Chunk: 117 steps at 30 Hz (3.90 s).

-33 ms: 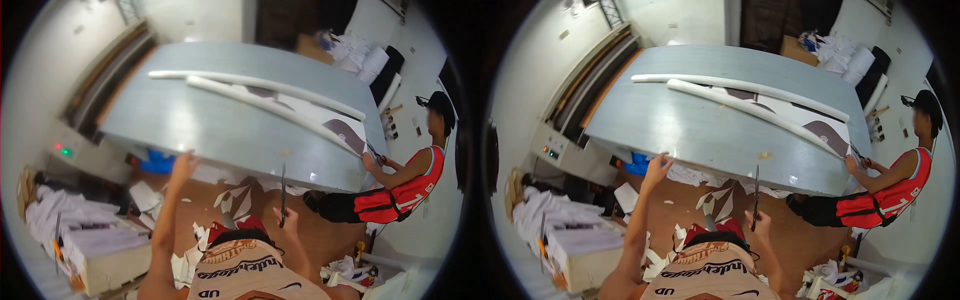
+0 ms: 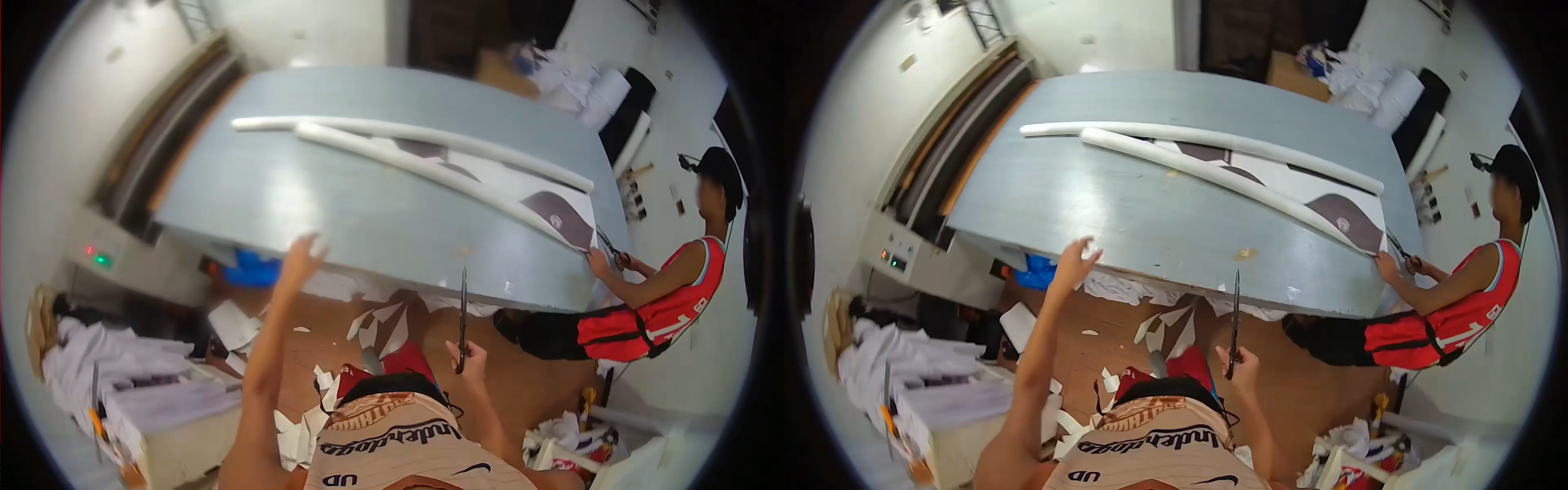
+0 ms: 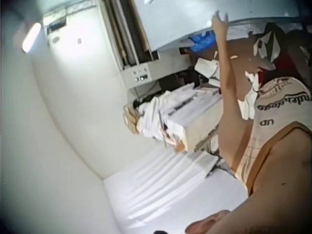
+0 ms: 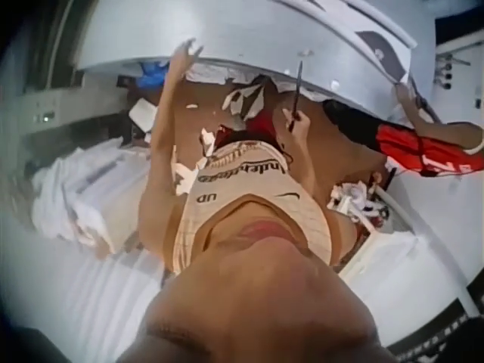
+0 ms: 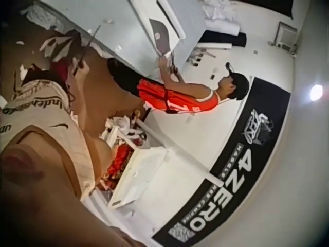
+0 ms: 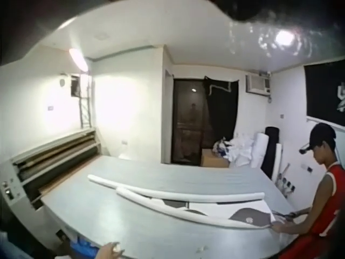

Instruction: Cutting out printed garment pieces from a roll of fabric using scissors.

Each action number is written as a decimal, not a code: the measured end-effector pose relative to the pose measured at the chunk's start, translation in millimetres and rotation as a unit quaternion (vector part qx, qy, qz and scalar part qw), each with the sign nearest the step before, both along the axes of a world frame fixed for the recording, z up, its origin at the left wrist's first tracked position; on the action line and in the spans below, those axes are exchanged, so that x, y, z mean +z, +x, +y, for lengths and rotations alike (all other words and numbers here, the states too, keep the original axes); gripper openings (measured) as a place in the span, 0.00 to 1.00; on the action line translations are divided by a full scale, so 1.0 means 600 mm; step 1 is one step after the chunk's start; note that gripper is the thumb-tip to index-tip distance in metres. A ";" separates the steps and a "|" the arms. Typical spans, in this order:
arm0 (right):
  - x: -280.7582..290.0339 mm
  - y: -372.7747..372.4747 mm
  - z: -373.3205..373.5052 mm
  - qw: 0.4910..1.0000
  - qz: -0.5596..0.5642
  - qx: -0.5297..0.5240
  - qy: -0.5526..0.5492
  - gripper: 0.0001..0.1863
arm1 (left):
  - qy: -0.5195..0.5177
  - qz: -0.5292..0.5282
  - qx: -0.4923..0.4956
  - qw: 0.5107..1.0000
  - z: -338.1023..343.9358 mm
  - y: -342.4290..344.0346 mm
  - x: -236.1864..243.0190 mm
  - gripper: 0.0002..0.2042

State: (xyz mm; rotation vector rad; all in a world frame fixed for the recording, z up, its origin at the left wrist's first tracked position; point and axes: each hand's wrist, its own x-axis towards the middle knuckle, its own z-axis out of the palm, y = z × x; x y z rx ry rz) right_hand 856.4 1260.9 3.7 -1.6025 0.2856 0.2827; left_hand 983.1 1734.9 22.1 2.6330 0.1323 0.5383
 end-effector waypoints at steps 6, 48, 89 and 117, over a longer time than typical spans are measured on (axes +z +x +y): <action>-0.026 0.251 0.123 0.983 0.073 -0.168 -0.002 0.14 | 0.152 -0.031 -0.178 0.972 0.041 0.721 -0.073 0.23; -0.217 0.838 0.708 0.955 0.258 -0.118 0.083 0.22 | -0.423 0.256 0.137 0.858 0.122 0.808 -0.328 0.18; -0.340 0.956 0.580 0.959 0.268 -0.028 0.083 0.16 | -0.672 0.240 0.221 0.665 0.100 0.861 -0.365 0.12; -0.329 0.944 0.817 0.931 0.221 -0.239 0.164 0.15 | -0.596 0.368 0.172 0.693 0.153 0.896 -0.350 0.16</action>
